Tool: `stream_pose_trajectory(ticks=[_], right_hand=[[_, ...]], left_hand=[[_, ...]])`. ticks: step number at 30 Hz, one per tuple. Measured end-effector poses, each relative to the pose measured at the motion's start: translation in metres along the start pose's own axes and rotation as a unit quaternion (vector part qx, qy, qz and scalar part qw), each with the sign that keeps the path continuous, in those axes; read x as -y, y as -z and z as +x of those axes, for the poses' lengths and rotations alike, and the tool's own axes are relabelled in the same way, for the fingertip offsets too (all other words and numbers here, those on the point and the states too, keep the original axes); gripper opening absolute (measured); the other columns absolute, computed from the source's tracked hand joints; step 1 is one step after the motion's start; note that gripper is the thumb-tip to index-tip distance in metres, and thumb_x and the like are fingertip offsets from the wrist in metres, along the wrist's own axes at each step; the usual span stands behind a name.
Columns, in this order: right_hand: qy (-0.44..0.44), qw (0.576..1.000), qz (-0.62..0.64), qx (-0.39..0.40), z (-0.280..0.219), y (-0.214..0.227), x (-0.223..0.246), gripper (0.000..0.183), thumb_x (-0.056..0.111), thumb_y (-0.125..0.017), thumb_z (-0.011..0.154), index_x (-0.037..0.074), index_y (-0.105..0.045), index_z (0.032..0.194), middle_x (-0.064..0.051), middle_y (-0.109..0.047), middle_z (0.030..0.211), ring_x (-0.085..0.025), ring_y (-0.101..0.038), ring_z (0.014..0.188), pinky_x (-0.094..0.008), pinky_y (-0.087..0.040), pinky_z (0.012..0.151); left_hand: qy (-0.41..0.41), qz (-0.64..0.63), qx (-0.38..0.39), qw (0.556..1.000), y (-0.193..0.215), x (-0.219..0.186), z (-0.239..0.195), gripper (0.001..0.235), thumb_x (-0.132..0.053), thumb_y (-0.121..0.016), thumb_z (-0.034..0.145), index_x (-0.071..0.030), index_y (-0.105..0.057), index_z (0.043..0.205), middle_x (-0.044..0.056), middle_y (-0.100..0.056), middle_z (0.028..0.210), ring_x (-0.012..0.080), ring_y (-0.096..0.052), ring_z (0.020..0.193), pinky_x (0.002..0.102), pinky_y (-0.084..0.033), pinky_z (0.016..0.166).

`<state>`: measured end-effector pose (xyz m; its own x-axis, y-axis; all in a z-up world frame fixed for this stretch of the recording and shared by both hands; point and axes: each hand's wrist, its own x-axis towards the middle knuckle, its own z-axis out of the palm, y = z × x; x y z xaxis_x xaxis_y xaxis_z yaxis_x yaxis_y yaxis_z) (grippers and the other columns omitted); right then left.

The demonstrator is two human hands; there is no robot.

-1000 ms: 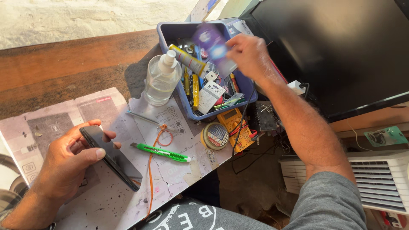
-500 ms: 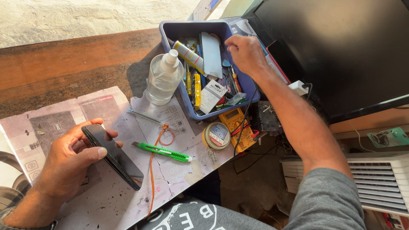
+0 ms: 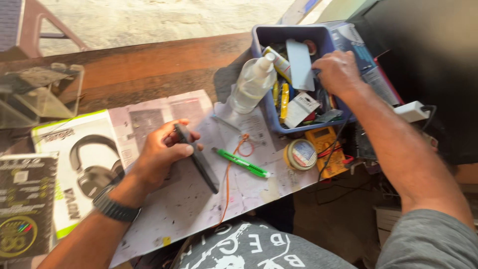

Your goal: The person uses a plastic pry tool to separate the back cover of a smartphone, then retrieves a small blue plastic tool from a parts bin and continues prying along the edges. The person removes the back cover, exposing the internal components, and sets the cover aside.

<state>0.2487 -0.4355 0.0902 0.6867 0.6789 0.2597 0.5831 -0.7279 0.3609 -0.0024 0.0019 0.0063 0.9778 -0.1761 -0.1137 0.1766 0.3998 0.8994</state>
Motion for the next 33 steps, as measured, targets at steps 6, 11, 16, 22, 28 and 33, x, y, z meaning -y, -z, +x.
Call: stream_pose_trajectory(ticks=[6,11,16,22,28,33], right_hand=[[-0.060,0.982,0.159,-0.077,-0.018,0.069,0.018,0.008,0.010,-0.076,0.104,0.004,-0.072,0.101,-0.011,-0.074,0.097,-0.028,-0.072,0.096,-0.042,-0.057,0.090],[-0.110,0.913,0.389,-0.055,-0.058,0.143,0.121,0.012,0.006,-0.059,0.108,0.003,-0.048,0.111,-0.011,-0.073,0.098,-0.013,-0.067,0.078,-0.031,-0.054,0.065],[0.005,0.841,0.541,0.025,-0.079,0.154,0.232,0.025,-0.003,-0.081,0.086,0.005,-0.066,0.104,-0.005,-0.064,0.101,-0.011,-0.060,0.082,-0.024,-0.049,0.070],[-0.027,0.676,0.736,0.026,-0.070,0.137,0.296,0.029,-0.012,-0.071,0.088,-0.002,-0.066,0.115,-0.006,-0.061,0.110,-0.012,-0.061,0.099,-0.024,-0.053,0.083],[-0.124,0.684,0.718,0.014,-0.047,0.138,0.307,0.027,-0.007,-0.073,0.092,-0.002,-0.066,0.118,-0.005,-0.071,0.097,-0.010,-0.069,0.086,-0.023,-0.059,0.077],[-0.141,0.720,0.677,0.060,-0.021,0.142,0.305,0.024,-0.002,-0.075,0.094,-0.002,-0.070,0.117,-0.005,-0.070,0.088,-0.008,-0.068,0.074,-0.021,-0.057,0.066]], left_hand=[[-0.001,-0.005,0.006,1.000,-0.006,-0.003,-0.002,0.074,-0.011,-0.073,0.076,0.007,-0.044,0.142,0.014,-0.067,0.113,0.0237,-0.071,0.101,0.036,-0.056,0.094],[-0.001,0.016,-0.008,1.000,0.001,0.001,-0.007,0.074,-0.011,-0.073,0.078,0.007,-0.043,0.143,0.013,-0.067,0.114,0.0223,-0.072,0.101,0.032,-0.056,0.089],[-0.027,0.057,-0.016,0.998,-0.005,0.006,-0.013,0.073,-0.009,-0.075,0.078,0.007,-0.046,0.143,0.014,-0.067,0.115,0.0174,-0.068,0.097,0.030,-0.058,0.084],[-0.087,0.176,-0.026,0.980,-0.012,-0.001,-0.027,0.070,-0.012,-0.077,0.079,0.004,-0.047,0.140,0.012,-0.069,0.113,0.0144,-0.071,0.095,0.029,-0.062,0.083],[-0.143,0.226,-0.059,0.962,-0.023,-0.011,-0.037,0.074,-0.016,-0.080,0.076,0.009,-0.048,0.138,0.012,-0.071,0.111,0.0148,-0.075,0.093,0.029,-0.064,0.081],[-0.164,0.276,-0.093,0.943,-0.038,-0.022,-0.052,0.083,-0.019,-0.081,0.069,0.010,-0.046,0.138,0.013,-0.070,0.105,0.0159,-0.075,0.087,0.029,-0.064,0.075]])
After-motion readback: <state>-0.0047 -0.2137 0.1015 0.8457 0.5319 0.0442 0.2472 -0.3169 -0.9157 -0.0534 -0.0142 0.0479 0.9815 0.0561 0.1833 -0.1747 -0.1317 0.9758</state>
